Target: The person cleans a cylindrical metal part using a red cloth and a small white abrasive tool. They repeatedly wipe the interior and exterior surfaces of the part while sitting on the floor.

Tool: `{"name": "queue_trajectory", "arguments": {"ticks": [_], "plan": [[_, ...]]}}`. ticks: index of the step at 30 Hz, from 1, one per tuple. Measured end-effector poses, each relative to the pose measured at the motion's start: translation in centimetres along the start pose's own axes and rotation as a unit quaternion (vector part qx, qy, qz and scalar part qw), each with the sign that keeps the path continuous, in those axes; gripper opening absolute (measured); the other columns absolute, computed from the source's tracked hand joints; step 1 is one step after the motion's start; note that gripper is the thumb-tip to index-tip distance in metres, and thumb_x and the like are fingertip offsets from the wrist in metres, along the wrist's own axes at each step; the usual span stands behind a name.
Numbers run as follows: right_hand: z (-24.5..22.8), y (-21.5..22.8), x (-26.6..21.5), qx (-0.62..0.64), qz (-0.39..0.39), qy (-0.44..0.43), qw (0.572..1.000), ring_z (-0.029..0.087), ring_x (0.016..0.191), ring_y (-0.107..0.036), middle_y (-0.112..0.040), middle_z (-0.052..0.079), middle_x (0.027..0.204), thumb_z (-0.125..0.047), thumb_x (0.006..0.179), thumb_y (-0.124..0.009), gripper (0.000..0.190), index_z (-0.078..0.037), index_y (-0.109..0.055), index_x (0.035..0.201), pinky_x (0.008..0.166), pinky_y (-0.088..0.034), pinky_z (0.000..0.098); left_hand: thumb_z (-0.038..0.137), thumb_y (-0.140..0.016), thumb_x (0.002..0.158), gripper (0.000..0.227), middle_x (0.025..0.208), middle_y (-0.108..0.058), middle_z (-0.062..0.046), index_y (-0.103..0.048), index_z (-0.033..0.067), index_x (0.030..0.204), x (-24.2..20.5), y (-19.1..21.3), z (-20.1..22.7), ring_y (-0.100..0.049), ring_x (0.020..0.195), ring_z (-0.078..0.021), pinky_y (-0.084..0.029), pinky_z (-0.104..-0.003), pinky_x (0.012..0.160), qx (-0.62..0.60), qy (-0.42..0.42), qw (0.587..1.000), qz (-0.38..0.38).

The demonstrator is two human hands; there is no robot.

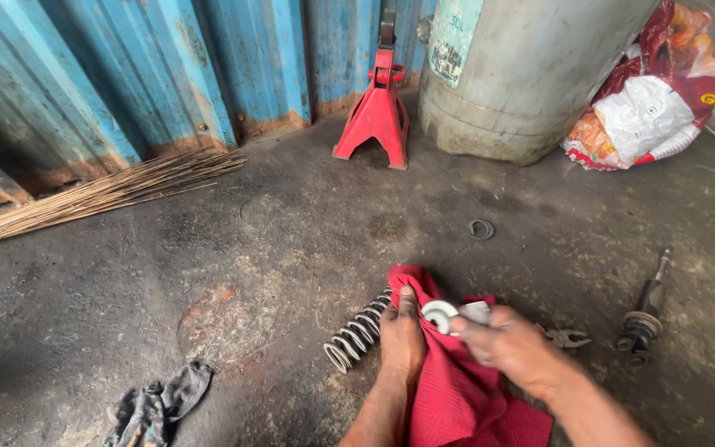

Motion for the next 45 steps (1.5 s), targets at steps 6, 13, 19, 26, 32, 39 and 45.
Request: {"name": "queue_trajectory", "arguments": {"ticks": [6, 13, 19, 26, 32, 39, 45], "plan": [[-3.1, 1.4, -0.7, 0.254, 0.034, 0.036, 0.966, 0.006, 0.051, -0.033, -0.051, -0.005, 0.071, -0.018, 0.096, -0.062, 0.009, -0.009, -0.062, 0.092, 0.047, -0.026, 0.0249, 0.048, -0.046, 0.103, 0.064, 0.139, -0.064, -0.014, -0.052, -0.0029, 0.141, -4.5, -1.3, 2.8, -0.057, 0.131, -0.0235, -0.043, -0.035, 0.111, -0.038, -0.09, 0.99, -0.103], [-1.2, 1.5, 0.2, 0.116, -0.055, -0.092, 0.988, 0.006, 0.053, -0.031, -0.044, -0.006, 0.068, -0.03, 0.098, -0.062, 0.026, -0.006, -0.069, 0.101, 0.046, -0.024, 0.0253, 0.035, -0.045, 0.107, 0.046, 0.115, -0.074, -0.01, -0.056, 0.0047, 0.139, -7.0, -1.8, 5.8, -0.069, 0.108, -0.0226, -0.054, -0.034, 0.098, 0.032, -0.147, 0.981, -0.125], [-1.7, 2.2, 0.0, 0.062, 0.001, -0.084, 0.995, 0.007, 0.056, -0.031, -0.05, -0.006, 0.073, -0.034, 0.099, -0.06, 0.028, -0.007, -0.069, 0.1, 0.049, -0.023, 0.0247, 0.021, -0.057, 0.103, 0.033, 0.122, -0.072, -0.007, -0.06, 0.0056, 0.132, -6.0, -2.0, 5.6, -0.068, 0.109, -0.0156, -0.056, -0.031, 0.098, -0.171, -0.029, 0.964, -0.202], [-0.8, 0.8, 1.0, -0.216, 0.044, -0.03, 0.975, 0.009, 0.068, -0.052, -0.069, -0.002, 0.082, -0.041, 0.102, -0.054, 0.039, -0.011, -0.078, 0.101, 0.065, -0.044, 0.0287, 0.018, -0.064, 0.104, 0.03, 0.117, -0.073, -0.014, -0.067, 0.0003, 0.129, -4.4, -1.5, 2.6, -0.067, 0.102, -0.0199, -0.056, -0.036, 0.093, -0.128, -0.036, 0.97, -0.201], [-4.5, 3.0, -0.6, -0.289, 0.168, 0.05, 0.941, 0.019, 0.083, -0.075, -0.083, 0.006, 0.09, -0.037, 0.102, -0.048, 0.042, -0.008, -0.079, 0.098, 0.082, -0.057, 0.036, 0.031, -0.054, 0.102, 0.046, 0.14, -0.064, -0.01, -0.057, 0.0104, 0.143, -3.7, -0.5, 4.3, -0.062, 0.123, -0.0193, -0.047, -0.036, 0.107, -0.116, -0.069, 0.987, -0.087], [-2.6, 0.6, -2.5, -0.41, -0.067, 0.028, 0.909, 0.01, 0.076, -0.065, -0.075, 0.002, 0.078, -0.037, 0.097, -0.058, 0.036, -0.006, -0.076, 0.093, 0.074, -0.054, 0.0303, 0.053, -0.052, 0.106, 0.064, 0.109, -0.073, -0.025, -0.067, -0.0085, 0.115, -4.7, -1.3, 3.6, -0.065, 0.089, -0.0216, -0.053, -0.05, 0.089, 0.012, 0.103, 0.971, -0.217], [-4.0, 2.3, -3.1, -0.073, -0.044, 0.065, 0.994, 0.021, 0.084, -0.068, -0.078, 0.01, 0.099, -0.03, 0.103, -0.055, 0.039, -0.001, -0.081, 0.105, 0.069, -0.052, 0.04, 0.05, -0.056, 0.098, 0.057, 0.102, -0.079, -0.015, -0.07, -0.0033, 0.113, -3.0, -0.6, 3.0, -0.076, 0.093, -0.0275, -0.062, -0.043, 0.088, -0.03, 0.022, 0.985, -0.168]]}}
Point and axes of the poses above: each hand's wrist, its own x-axis towards the middle knuckle, its own y-axis out of the back of the hand, z = x × y, the point moved 1 cm from there along x, towards the middle knuckle
